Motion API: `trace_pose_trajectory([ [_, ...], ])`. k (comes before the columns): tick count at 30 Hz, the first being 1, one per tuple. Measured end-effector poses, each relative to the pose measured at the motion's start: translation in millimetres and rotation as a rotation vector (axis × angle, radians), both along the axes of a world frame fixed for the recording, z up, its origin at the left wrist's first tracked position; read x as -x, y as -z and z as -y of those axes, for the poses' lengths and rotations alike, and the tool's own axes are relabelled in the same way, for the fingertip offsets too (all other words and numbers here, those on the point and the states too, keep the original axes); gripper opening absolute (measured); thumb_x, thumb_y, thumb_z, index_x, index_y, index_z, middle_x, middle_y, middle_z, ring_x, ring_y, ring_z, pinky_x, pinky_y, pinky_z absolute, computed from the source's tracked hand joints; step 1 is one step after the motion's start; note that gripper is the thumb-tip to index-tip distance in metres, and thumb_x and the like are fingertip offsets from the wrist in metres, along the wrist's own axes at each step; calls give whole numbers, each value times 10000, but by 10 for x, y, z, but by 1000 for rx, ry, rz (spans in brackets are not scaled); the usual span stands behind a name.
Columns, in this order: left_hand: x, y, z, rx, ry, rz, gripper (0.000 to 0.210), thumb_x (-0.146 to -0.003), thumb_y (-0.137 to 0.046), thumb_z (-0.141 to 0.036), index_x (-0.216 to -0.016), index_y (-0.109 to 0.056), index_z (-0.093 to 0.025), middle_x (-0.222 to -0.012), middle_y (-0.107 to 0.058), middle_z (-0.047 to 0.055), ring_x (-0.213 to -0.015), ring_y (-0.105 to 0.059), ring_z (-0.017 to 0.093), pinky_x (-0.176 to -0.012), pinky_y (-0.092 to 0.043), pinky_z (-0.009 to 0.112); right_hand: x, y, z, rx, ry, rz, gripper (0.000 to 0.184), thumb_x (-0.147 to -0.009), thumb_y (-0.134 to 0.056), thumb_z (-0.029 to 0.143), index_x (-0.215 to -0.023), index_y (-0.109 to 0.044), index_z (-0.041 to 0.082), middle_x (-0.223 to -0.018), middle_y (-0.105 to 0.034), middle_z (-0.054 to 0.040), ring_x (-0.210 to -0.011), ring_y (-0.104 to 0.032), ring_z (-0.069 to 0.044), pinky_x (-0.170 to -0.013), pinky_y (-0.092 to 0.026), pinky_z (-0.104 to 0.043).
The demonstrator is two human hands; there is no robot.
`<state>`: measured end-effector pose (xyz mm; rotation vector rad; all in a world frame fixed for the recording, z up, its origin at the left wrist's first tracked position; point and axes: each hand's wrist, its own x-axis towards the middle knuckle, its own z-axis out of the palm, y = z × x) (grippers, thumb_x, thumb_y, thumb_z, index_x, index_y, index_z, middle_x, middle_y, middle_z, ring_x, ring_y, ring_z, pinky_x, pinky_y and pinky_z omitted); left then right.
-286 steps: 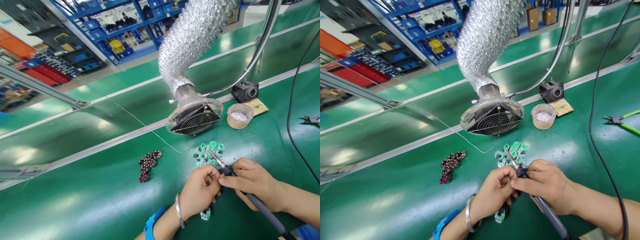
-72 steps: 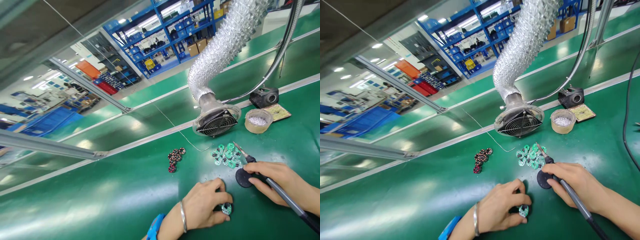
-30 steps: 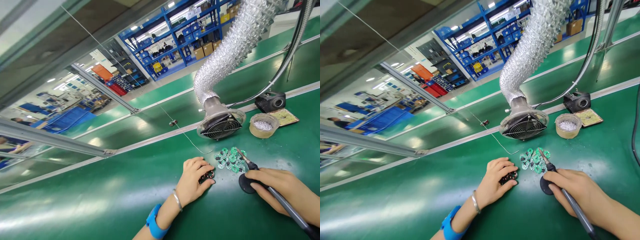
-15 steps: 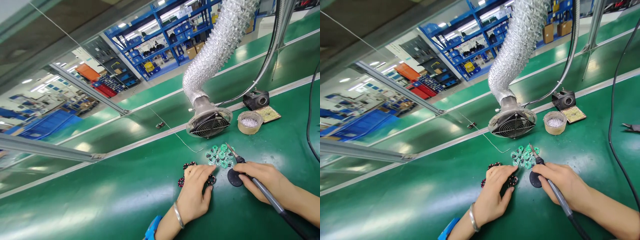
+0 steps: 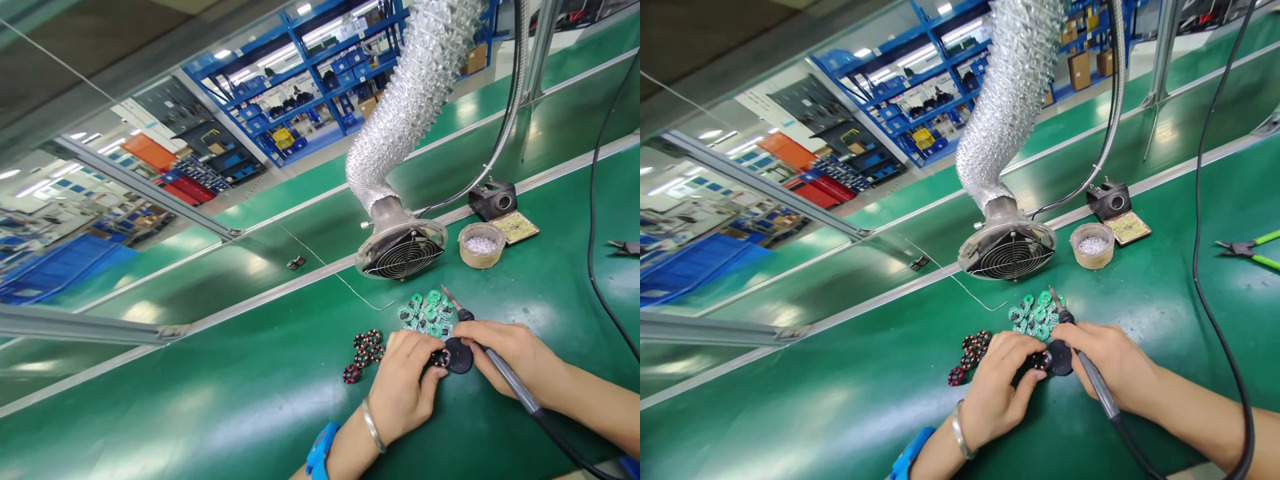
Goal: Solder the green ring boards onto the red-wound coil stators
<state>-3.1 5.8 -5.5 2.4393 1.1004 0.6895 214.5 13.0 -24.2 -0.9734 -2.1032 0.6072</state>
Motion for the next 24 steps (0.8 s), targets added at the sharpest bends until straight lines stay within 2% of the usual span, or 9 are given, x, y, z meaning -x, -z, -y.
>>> trace_pose_trajectory([
  [3, -151, 45, -16, 12, 51, 39, 201, -883, -515, -170, -1080, -554, -158, -959, -653, 99, -858, -570, 235, -783, -464, 384, 0, -2, -3, -2, -10, -6, 322, -865, -458, 69, -1133, -579, 201, -823, -680, -41, -680, -655, -146, -667, -553, -229],
  [6, -218, 72, 2, 10, 21, 28, 200, -873, -512, -158, -1066, -563, -154, -924, -649, 104, -815, -572, 236, -737, -489, 378, 2, -3, -1, -6, -12, -5, 327, -867, -435, 66, -1137, -569, 194, -851, -683, -53, -696, -659, -153, -675, -560, -243],
  [9, -199, 78, 8, 0, 3, 30, 226, -861, -525, -131, -1081, -565, -163, -938, -661, 101, -818, -587, 236, -742, -509, 380, -4, 13, 7, 15, -14, 1, 333, -886, -414, 74, -1165, -548, 195, -897, -683, -63, -723, -664, -158, -676, -564, -251],
  [12, -129, 99, -36, 9, 60, 103, 237, -879, -568, -151, -1114, -575, -172, -972, -672, 95, -874, -619, 221, -782, -533, 349, -17, 33, 22, 29, -13, -21, 337, -920, -403, 99, -1215, -520, 209, -943, -679, -65, -735, -665, -156, -647, -557, -241],
  [16, -30, 137, -114, 19, 107, 238, 86, -891, -597, -138, -932, -649, -193, -955, -675, 73, -870, -655, 166, -772, -545, 253, -17, 9, 44, -84, 22, -96, 260, -932, -428, 89, -1125, -549, 216, -842, -671, -23, -656, -633, -131, -617, -521, -227],
  [18, 5, 133, -129, 47, 98, 291, 126, -892, -577, -100, -859, -654, -194, -896, -680, 55, -818, -660, 144, -738, -543, 229, -7, -10, 52, -133, -7, -105, 225, -910, -462, 70, -1063, -553, 207, -795, -651, -13, -629, -601, -127, -605, -491, -235],
  [21, 41, 97, -115, 90, 35, 385, 134, -882, -571, -86, -835, -635, -195, -817, -672, 40, -776, -650, 143, -708, -537, 238, 17, -7, 64, -169, -92, -23, 213, -883, -478, 68, -1035, -549, 199, -751, -605, -17, -614, -531, -142, -559, -423, -251],
  [24, 56, 65, -90, 128, -15, 433, 97, -849, -578, -103, -881, -600, -192, -840, -658, 53, -782, -631, 164, -714, -535, 284, 48, 16, 88, -224, -149, 99, 200, -902, -451, 89, -1031, -549, 207, -717, -567, -19, -609, -466, -164, -540, -370, -270],
])
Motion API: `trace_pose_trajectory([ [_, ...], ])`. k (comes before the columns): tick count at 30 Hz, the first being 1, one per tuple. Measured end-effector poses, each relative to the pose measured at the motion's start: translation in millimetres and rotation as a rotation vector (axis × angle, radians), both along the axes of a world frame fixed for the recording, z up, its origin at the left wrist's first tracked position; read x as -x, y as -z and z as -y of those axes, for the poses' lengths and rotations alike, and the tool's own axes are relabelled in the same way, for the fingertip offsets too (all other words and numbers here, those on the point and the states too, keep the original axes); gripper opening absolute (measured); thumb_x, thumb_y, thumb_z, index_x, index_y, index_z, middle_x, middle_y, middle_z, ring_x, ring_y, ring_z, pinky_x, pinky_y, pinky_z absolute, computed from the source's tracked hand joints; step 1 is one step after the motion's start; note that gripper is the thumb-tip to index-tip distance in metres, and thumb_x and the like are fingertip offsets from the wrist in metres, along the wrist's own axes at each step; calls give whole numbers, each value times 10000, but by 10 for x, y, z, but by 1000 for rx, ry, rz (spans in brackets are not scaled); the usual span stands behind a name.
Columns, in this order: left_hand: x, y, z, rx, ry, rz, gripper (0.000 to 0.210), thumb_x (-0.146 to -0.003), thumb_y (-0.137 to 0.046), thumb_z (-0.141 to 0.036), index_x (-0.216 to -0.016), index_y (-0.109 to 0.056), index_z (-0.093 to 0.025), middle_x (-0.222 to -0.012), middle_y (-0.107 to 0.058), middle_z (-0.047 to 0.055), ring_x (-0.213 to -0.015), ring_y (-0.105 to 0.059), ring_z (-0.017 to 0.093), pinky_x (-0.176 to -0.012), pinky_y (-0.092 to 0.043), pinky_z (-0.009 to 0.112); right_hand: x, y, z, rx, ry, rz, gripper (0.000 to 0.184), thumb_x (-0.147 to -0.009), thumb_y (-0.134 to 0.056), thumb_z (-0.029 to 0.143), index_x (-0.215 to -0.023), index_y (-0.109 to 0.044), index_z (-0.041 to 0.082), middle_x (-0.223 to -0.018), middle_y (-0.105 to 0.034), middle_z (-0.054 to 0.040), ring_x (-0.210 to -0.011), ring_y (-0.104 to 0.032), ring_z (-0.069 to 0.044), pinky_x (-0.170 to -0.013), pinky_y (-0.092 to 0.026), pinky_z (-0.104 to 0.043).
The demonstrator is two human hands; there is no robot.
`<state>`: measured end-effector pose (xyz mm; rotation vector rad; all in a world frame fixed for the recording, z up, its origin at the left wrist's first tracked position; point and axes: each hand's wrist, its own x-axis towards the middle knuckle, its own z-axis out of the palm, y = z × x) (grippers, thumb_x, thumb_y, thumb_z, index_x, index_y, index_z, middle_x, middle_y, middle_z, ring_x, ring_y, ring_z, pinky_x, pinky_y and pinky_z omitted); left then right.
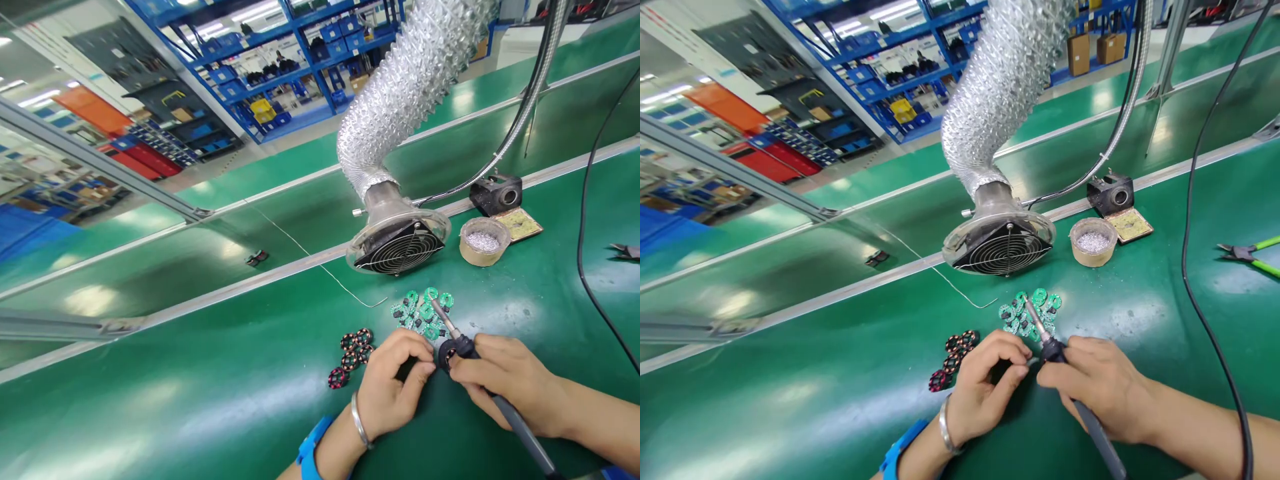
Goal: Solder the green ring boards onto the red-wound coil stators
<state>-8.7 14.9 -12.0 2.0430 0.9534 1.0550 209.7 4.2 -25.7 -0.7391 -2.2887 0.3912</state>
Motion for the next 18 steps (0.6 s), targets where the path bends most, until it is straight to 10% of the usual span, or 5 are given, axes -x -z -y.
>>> trace_pose_trajectory([
  [12, -51, 38, -54, -173, 180, -119, 164, -886, -570, -92, -813, -665, -202, -764, -671, 19, -716, -619, 134, -687, -498, 247, -45, -150, -17, 329, 165, -271, 229, -855, -524, 91, -1041, -503, 223, -794, -596, 16, -607, -536, -106, -583, -458, -211],
  [18, 20, 15, -65, -166, -124, -43, 134, -902, -557, -113, -819, -623, -196, -751, -633, 15, -712, -611, 134, -664, -517, 248, -2, -49, -75, 312, 61, -49, 348, -799, -531, 89, -1124, -486, 204, -900, -613, -38, -773, -544, -180, -689, -474, -287],
])
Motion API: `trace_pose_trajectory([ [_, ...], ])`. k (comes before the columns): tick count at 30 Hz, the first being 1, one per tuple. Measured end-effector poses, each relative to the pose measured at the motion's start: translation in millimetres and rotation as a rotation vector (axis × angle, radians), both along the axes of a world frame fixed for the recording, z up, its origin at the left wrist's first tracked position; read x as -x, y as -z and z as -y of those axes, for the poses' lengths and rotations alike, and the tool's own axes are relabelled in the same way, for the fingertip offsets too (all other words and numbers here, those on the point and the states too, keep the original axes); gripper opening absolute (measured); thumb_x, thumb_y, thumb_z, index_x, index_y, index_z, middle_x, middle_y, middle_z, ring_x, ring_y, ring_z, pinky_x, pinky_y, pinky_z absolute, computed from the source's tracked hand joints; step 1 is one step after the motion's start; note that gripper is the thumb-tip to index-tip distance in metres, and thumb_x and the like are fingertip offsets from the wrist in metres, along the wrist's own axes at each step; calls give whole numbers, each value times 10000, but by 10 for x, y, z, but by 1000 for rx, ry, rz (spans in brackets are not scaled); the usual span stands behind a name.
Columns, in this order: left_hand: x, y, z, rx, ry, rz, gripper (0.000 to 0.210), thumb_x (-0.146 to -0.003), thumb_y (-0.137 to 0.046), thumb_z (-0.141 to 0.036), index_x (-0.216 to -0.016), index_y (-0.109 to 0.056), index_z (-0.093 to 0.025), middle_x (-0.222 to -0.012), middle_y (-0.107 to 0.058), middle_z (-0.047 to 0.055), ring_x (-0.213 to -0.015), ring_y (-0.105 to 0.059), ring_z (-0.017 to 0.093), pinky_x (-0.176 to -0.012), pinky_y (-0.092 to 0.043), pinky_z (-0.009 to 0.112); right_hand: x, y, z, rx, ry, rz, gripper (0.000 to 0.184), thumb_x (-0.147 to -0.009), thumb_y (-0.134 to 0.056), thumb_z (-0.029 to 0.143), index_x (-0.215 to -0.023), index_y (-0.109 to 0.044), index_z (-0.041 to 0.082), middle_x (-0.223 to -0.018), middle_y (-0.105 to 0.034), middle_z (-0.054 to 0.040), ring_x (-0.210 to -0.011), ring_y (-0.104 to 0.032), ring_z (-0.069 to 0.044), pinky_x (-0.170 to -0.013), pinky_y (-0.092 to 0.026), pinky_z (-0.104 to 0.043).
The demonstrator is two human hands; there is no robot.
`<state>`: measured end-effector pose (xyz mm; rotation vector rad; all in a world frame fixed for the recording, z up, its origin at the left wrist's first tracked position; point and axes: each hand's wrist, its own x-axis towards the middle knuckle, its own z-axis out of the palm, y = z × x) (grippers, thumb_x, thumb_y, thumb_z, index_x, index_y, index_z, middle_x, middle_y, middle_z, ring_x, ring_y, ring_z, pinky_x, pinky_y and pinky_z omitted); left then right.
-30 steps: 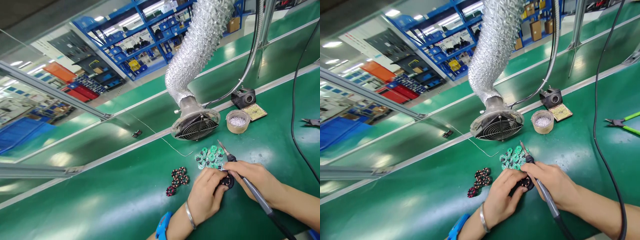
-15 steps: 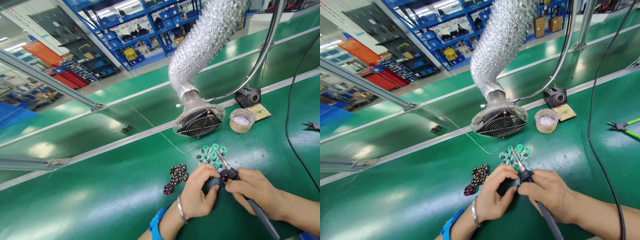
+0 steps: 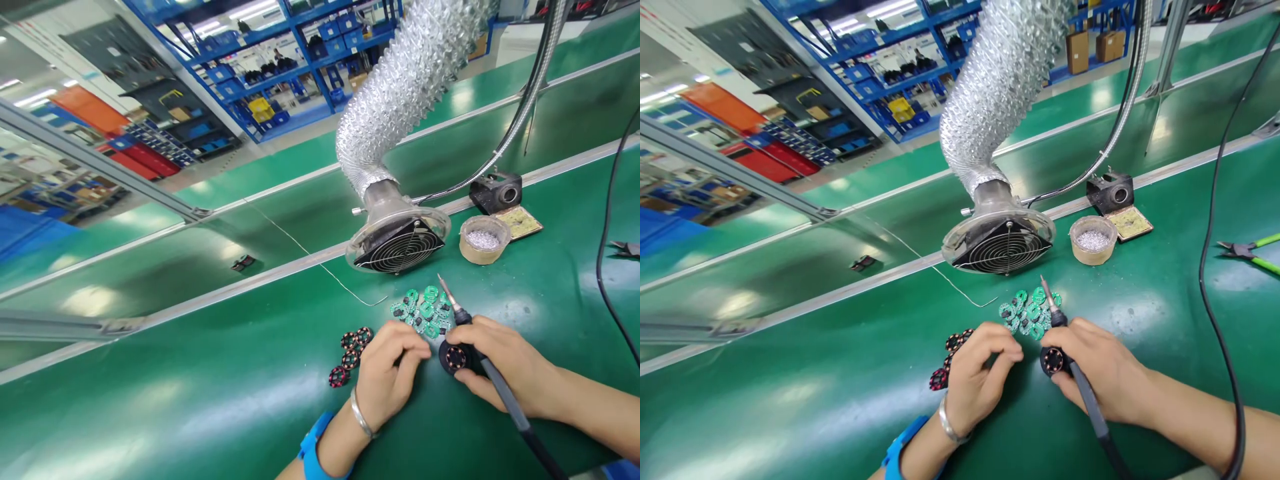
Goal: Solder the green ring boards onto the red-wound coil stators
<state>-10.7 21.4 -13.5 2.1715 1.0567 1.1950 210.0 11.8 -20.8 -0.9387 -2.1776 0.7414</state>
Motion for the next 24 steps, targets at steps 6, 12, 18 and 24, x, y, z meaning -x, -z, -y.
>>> trace_pose_trajectory([
  [6, -64, 96, -33, 44, -147, -247, 160, -867, -523, -101, -978, -612, -175, -906, -626, 71, -840, -609, 187, -724, -534, 315, 5, 84, 13, 44, -53, -17, 189, -903, -488, 103, -1050, -505, 220, -889, -625, -37, -767, -533, -174, -678, -453, -278],
  [12, -123, 144, -51, 59, -192, -344, 175, -804, -652, -172, -978, -628, -170, -887, -613, 66, -837, -593, 215, -735, -527, 357, 1, 148, -10, 15, -74, -69, 91, -916, -504, 124, -918, -512, 214, -898, -666, -50, -719, -572, -155, -665, -475, -267],
  [18, -86, 102, -9, -32, -158, -247, 78, -828, -615, -113, -826, -635, -188, -776, -628, 33, -736, -607, 166, -656, -515, 286, -16, 74, 7, -22, -18, -82, 216, -832, -584, 142, -1022, -509, 214, -1003, -680, -69, -789, -616, -179, -690, -514, -288],
  [24, -68, -23, 60, -369, -23, -267, 112, -860, -618, -114, -883, -637, -222, -688, -652, -12, -591, -576, 119, -562, -428, 250, 58, -38, 29, -126, 76, -179, 238, -849, -604, 191, -1068, -512, 206, -1076, -692, -93, -867, -660, -204, -785, -559, -351],
])
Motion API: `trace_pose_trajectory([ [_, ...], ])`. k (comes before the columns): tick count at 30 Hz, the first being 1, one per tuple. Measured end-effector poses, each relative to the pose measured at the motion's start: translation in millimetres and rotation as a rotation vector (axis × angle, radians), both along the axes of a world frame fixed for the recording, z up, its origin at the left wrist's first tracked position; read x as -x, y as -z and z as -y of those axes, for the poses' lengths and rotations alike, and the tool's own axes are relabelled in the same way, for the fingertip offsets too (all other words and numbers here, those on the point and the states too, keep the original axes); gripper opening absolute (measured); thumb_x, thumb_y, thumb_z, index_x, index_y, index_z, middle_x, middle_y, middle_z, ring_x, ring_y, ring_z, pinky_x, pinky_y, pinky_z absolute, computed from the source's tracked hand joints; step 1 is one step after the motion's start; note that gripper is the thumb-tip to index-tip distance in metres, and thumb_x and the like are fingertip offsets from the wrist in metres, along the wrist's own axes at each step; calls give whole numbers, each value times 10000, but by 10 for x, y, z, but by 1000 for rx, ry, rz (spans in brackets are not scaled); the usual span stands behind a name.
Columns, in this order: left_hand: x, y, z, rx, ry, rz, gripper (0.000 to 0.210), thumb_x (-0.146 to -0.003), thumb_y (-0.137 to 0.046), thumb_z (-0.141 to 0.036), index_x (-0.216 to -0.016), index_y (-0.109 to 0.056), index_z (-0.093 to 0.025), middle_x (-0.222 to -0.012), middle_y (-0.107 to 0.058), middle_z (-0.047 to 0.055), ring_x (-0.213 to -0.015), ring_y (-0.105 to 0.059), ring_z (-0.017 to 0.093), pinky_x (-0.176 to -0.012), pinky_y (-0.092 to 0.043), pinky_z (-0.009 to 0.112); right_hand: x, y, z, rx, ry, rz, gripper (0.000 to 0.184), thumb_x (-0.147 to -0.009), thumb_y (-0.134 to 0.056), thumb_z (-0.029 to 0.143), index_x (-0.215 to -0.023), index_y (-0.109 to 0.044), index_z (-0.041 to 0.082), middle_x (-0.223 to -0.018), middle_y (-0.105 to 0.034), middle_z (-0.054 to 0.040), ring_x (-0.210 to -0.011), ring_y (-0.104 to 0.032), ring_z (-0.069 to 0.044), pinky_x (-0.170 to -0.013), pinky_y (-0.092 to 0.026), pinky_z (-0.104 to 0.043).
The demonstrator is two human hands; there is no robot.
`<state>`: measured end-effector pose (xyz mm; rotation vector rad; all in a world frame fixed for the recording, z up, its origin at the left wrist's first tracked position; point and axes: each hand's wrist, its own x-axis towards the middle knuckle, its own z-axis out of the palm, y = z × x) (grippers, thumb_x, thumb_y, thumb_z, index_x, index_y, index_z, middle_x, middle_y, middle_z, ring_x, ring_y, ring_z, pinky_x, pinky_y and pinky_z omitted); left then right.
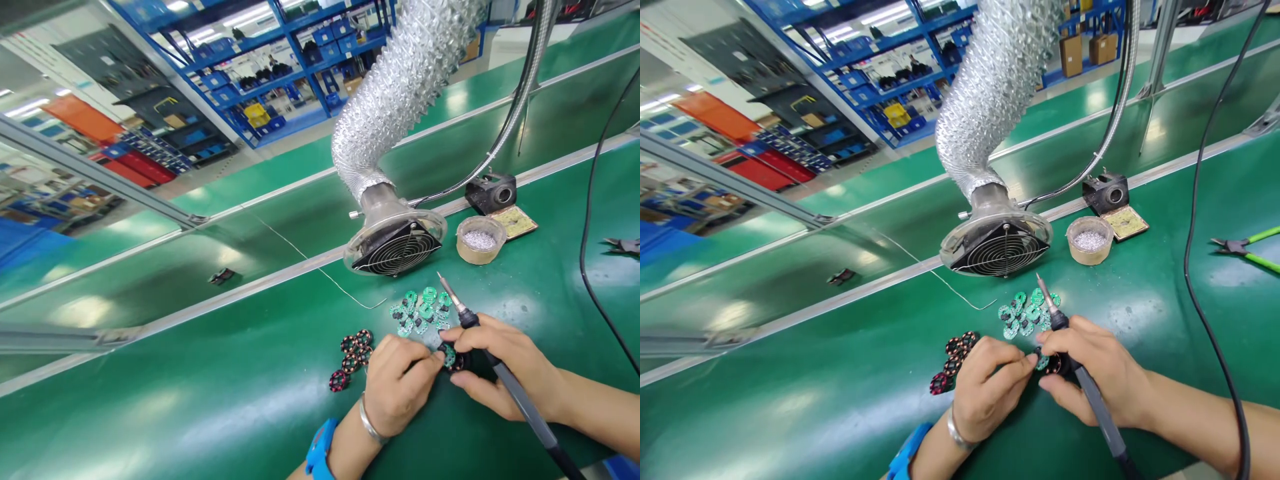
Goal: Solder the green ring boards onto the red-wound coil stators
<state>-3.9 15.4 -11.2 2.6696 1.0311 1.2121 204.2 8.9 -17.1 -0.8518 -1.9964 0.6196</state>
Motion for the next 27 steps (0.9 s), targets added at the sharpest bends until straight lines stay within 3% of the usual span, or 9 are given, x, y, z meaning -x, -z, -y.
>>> trace_pose_trajectory([
  [3, -30, -15, 14, -33, 52, 20, 128, -859, -612, -104, -919, -628, -216, -703, -660, -8, -594, -582, 122, -561, -427, 252, 42, -2, 12, -18, -21, -28, 229, -870, -577, 146, -1083, -523, 210, -1046, -699, -71, -846, -665, -183, -777, -567, -327],
  [5, -49, -19, 28, 33, 27, 77, 171, -843, -606, -77, -949, -619, -209, -740, -662, 10, -636, -597, 136, -583, -452, 256, 44, 6, 14, -36, -29, -37, 237, -877, -568, 125, -1093, -520, 211, -1047, -696, -67, -857, -661, -181, -786, -562, -328],
  [8, -67, -46, 59, 290, -9, 205, 154, -824, -583, -85, -928, -622, -192, -756, -641, 33, -665, -591, 149, -585, -476, 255, 21, 23, 3, -93, -15, -28, 216, -893, -588, 143, -1086, -516, 206, -1029, -691, -69, -865, -643, -186, -802, -542, -347],
  [11, -81, -86, 88, 547, 43, 255, 86, -823, -567, -154, -828, -647, -182, -714, -612, 32, -636, -554, 146, -561, -456, 252, 2, 41, -16, -156, -17, -5, 164, -924, -591, 198, -1074, -524, 201, -968, -681, -61, -840, -613, -182, -777, -516, -341],
  [16, -135, -94, 100, 734, -12, 272, 132, -798, -570, -151, -676, -612, -176, -634, -548, 5, -579, -485, 122, -529, -398, 234, -16, 12, -40, -238, -52, 85, 186, -919, -602, 219, -1091, -537, 189, -897, -656, -56, -775, -562, -176, -722, -482, -327],
  [22, -126, -97, 76, 764, -22, 261, 170, -776, -557, -127, -613, -554, -179, -597, -496, -15, -546, -450, 108, -503, -368, 220, -69, -104, -51, -252, -215, 133, 271, -930, -415, 60, -1141, -527, 187, -1054, -668, -92, -899, -604, -177, -766, -511, -315],
  [25, -63, -113, 35, 690, 46, 245, 124, -802, -535, -154, -834, -653, -178, -748, -609, 34, -675, -553, 149, -613, -465, 267, -133, -94, -78, -176, -133, 99, 247, -916, -468, 63, -1113, -537, 196, -1042, -676, -84, -860, -623, -166, -791, -533, -320],
  [27, -33, -95, 0, 564, 141, 181, 292, -779, -534, -171, -1053, -637, -172, -931, -651, 82, -838, -595, 201, -739, -500, 347, -179, -67, -104, -139, -45, 61, 224, -896, -525, 80, -1085, -539, 200, -1045, -679, -84, -883, -638, -176, -811, -540, -332],
])
